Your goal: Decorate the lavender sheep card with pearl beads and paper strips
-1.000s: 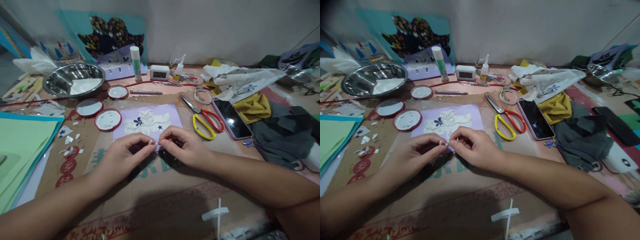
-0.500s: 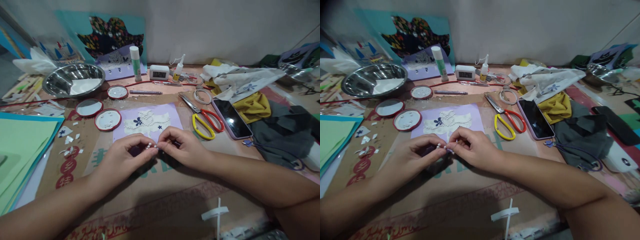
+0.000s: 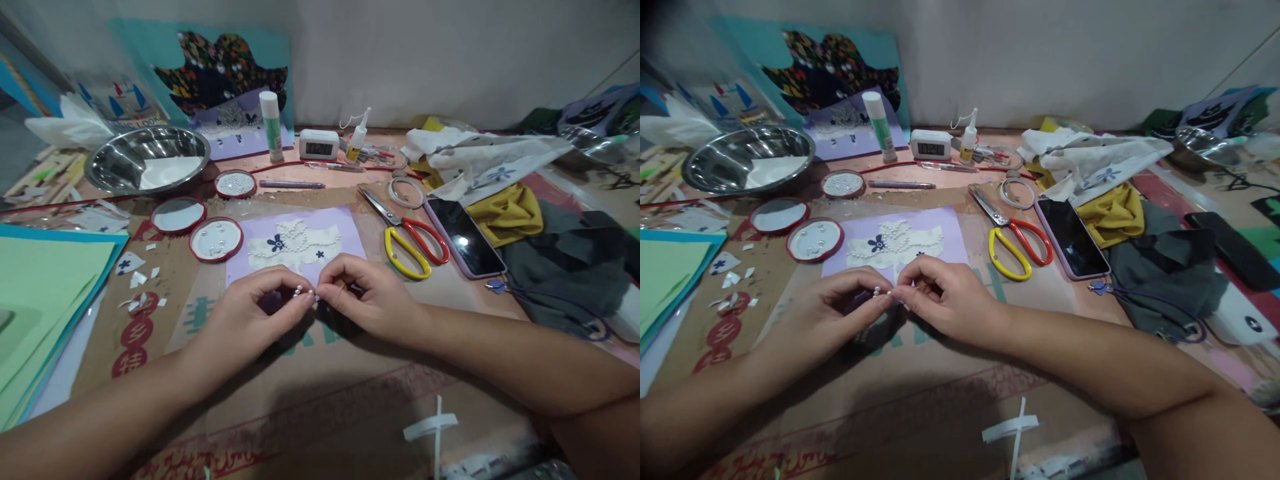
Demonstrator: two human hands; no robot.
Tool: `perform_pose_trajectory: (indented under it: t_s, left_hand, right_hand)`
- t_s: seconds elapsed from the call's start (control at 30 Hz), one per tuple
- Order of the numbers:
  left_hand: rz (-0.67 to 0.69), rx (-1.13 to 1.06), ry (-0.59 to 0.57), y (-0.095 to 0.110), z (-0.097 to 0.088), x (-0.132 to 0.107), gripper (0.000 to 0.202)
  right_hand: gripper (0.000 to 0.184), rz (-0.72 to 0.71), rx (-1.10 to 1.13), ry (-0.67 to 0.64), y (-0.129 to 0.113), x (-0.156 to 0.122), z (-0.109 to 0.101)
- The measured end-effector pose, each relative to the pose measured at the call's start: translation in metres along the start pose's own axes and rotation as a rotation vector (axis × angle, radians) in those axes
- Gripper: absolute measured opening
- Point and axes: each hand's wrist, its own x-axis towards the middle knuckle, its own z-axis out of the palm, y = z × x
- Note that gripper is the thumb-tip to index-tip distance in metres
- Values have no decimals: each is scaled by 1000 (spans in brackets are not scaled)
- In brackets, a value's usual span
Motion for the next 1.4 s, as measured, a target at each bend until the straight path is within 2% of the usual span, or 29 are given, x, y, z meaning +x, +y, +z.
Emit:
perform_pose_trajectory:
  t_s: [0.27,0.4,0.47,0.53,0.67,0.73,0.83,0.97,1.2,1.4]
  left_hand:
    - [-64,-46,-24,3,0,-3,17]
    - [-1,-16,4,0,-2,-3,14]
    - [16,11,29,-1,-3,-2,14]
    - [20,49,48,-2,-4,-1,15]
    - [87,112,49,-1,-5,1,13]
    - [118,129,49,0,-6,1,12]
    - [120,142,54,0,-7,1,12]
    - [135,157,66,1,-7,0,11]
    - [214,200,56,3,-6,-3,9]
    - [229,207,61,1,-5,-5,10]
  right_hand:
    - [9,-31,36,-8,-1,0,1]
    - [11,3,-14,-23,3,0,0]
    - [9,-28,-65,-15,3,1,-2]
    - [12,-142,-140,6,2,1,-6]
    - [30,-454,-420,-54,3,0,-14]
    - [35,-515,-519,-63,5,-1,-14]
    - [28,-528,-519,-20,8,-5,-13]
    - [14,-534,-535,-44,9,-7,-11]
    - [16,-500,-575,-12,5,-5,-12]
    - [17,-490,-584,-19,6,-4,-12]
